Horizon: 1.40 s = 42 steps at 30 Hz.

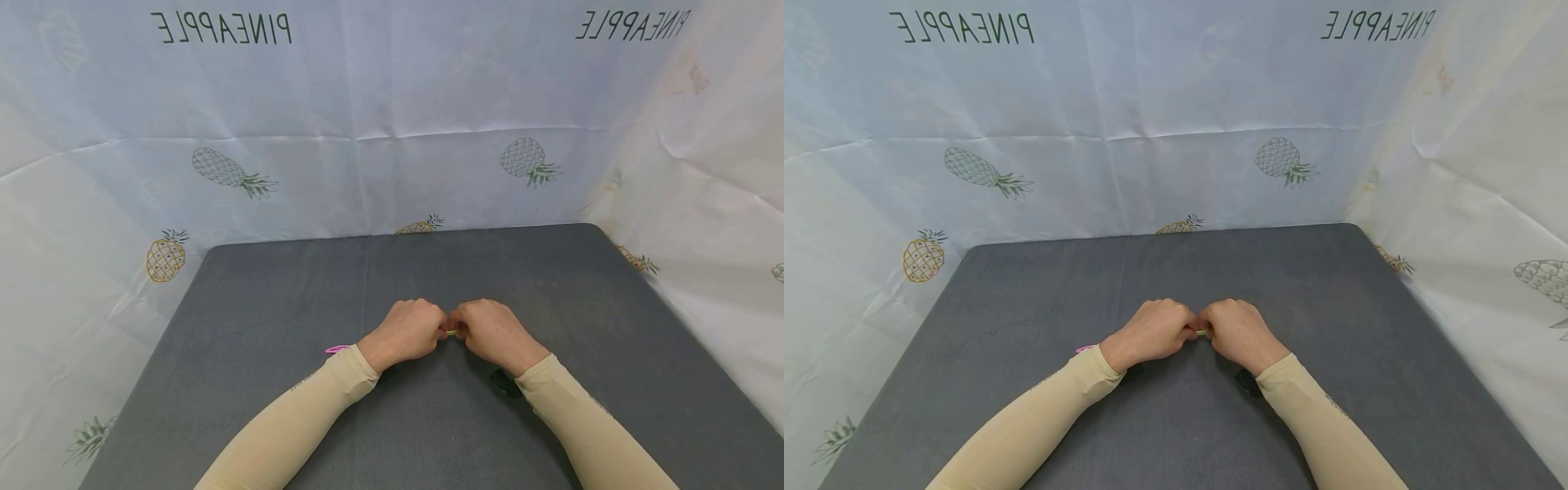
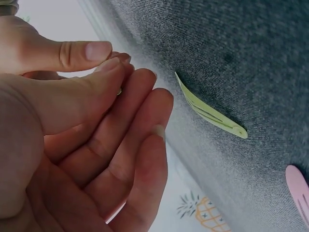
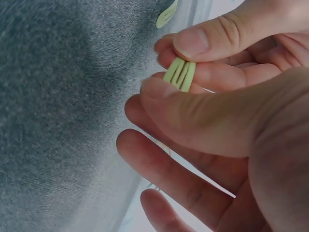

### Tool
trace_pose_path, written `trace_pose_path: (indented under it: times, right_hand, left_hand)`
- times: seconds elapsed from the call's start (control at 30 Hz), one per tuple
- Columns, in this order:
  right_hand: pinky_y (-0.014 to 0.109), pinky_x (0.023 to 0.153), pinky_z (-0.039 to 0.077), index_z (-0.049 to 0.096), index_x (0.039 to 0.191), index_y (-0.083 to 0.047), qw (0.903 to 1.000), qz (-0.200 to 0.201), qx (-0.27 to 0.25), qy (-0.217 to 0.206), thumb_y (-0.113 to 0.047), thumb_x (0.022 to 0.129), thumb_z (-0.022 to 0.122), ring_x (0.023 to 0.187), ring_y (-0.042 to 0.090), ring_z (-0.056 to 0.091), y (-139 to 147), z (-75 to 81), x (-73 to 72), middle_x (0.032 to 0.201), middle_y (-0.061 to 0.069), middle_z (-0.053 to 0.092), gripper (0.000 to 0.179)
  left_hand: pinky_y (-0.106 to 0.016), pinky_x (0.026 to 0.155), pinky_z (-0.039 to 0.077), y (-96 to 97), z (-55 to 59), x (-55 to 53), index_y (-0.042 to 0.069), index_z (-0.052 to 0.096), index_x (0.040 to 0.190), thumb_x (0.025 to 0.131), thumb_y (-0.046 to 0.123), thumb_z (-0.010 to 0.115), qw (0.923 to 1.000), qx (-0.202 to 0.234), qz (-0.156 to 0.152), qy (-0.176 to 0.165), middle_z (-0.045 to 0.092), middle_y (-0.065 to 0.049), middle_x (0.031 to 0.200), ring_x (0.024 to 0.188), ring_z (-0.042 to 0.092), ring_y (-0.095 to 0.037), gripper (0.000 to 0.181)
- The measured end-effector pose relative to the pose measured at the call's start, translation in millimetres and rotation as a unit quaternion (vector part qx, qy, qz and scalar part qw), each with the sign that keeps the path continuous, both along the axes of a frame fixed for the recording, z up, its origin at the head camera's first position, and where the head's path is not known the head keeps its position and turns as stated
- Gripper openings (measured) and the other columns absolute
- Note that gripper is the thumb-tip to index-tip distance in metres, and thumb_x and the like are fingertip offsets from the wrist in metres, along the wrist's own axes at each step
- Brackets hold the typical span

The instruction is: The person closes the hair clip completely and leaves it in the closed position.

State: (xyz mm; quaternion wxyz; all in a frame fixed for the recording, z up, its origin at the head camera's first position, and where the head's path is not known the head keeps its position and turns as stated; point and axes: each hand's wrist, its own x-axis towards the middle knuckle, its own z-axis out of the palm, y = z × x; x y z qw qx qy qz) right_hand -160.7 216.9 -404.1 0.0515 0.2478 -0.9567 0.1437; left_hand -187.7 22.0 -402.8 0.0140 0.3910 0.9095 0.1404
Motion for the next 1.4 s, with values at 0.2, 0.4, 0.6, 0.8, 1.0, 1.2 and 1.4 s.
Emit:
trace_pose_path:
  times: [0.2,0.4,0.6,0.8,1.0,1.2,1.4]
  right_hand:
    - [0.028,0.064,0.055,0.085,0.095,-0.02,0.9999,0.0,-0.004,-0.015,0.001,0.09,0.082,0.069,0.003,0.063,0.1,2.0,-0.5,0.087,-0.005,0.077,0.022]
    - [0.029,0.066,0.057,0.084,0.091,-0.019,0.9999,0.002,-0.017,0.002,0.001,0.092,0.08,0.071,0.005,0.067,-0.5,2.5,-0.1,0.087,-0.005,0.077,0.02]
    - [0.028,0.065,0.056,0.083,0.089,-0.017,0.9998,0.007,-0.014,0.016,0.003,0.092,0.078,0.069,0.006,0.065,-1.4,1.1,0.3,0.084,-0.004,0.077,0.021]
    - [0.029,0.064,0.058,0.084,0.091,-0.016,0.9999,0.004,-0.004,0.012,-0.002,0.091,0.083,0.068,0.007,0.067,-2.2,-1.5,0.1,0.085,-0.002,0.078,0.014]
    - [0.029,0.064,0.058,0.085,0.092,-0.016,0.9999,-0.006,0.006,-0.01,-0.003,0.09,0.084,0.066,0.007,0.065,-3.1,-2.9,0.0,0.086,-0.001,0.078,0.013]
    - [0.03,0.062,0.056,0.084,0.089,-0.015,0.9999,-0.01,0.004,-0.006,-0.001,0.091,0.082,0.065,0.008,0.064,-3.5,-3.6,-2.0,0.084,0.0,0.077,0.015]
    - [0.033,0.063,0.057,0.084,0.088,-0.016,0.9996,-0.024,0.009,-0.007,-0.004,0.092,0.083,0.066,0.01,0.064,-2.3,-6.1,-2.0,0.084,0.0,0.076,0.012]
  left_hand:
    - [-0.023,0.047,0.025,-0.8,-1.0,-1.2,0.023,0.066,0.068,0.103,0.018,0.074,0.9999,0.003,0.004,-0.016,0.038,0.009,0.058,0.049,0.035,-0.005,0.037]
    - [-0.023,0.047,0.027,-2.4,-2.1,-1.5,0.02,0.079,0.081,0.104,0.02,0.074,0.9996,0.007,0.01,-0.024,0.039,0.009,0.058,0.049,0.036,-0.006,0.024]
    - [-0.023,0.047,0.027,-2.8,-2.8,-2.6,0.022,0.078,0.078,0.102,0.016,0.073,0.9994,0.022,0.012,-0.023,0.041,0.009,0.058,0.049,0.038,-0.006,0.026]
    - [-0.023,0.047,0.028,-3.7,-2.7,-3.7,0.023,0.085,0.092,0.103,0.015,0.073,0.9993,0.031,0.012,-0.02,0.051,0.009,0.061,0.051,0.041,-0.005,0.019]
    - [-0.023,0.047,0.027,-3.7,-2.6,-2.5,0.024,0.086,0.096,0.104,0.017,0.072,0.9993,0.028,0.007,-0.024,0.052,0.008,0.061,0.049,0.041,-0.005,0.018]
    - [-0.024,0.047,0.028,-3.9,-1.6,-2.0,0.023,0.086,0.094,0.105,0.017,0.071,0.9994,0.025,0.011,-0.023,0.052,0.008,0.06,0.049,0.041,-0.006,0.02]
    - [-0.023,0.048,0.033,-11.1,0.1,-2.2,0.023,0.085,0.09,0.104,0.02,0.072,0.999,0.032,0.02,-0.023,0.06,0.009,0.066,0.052,0.047,-0.004,0.02]
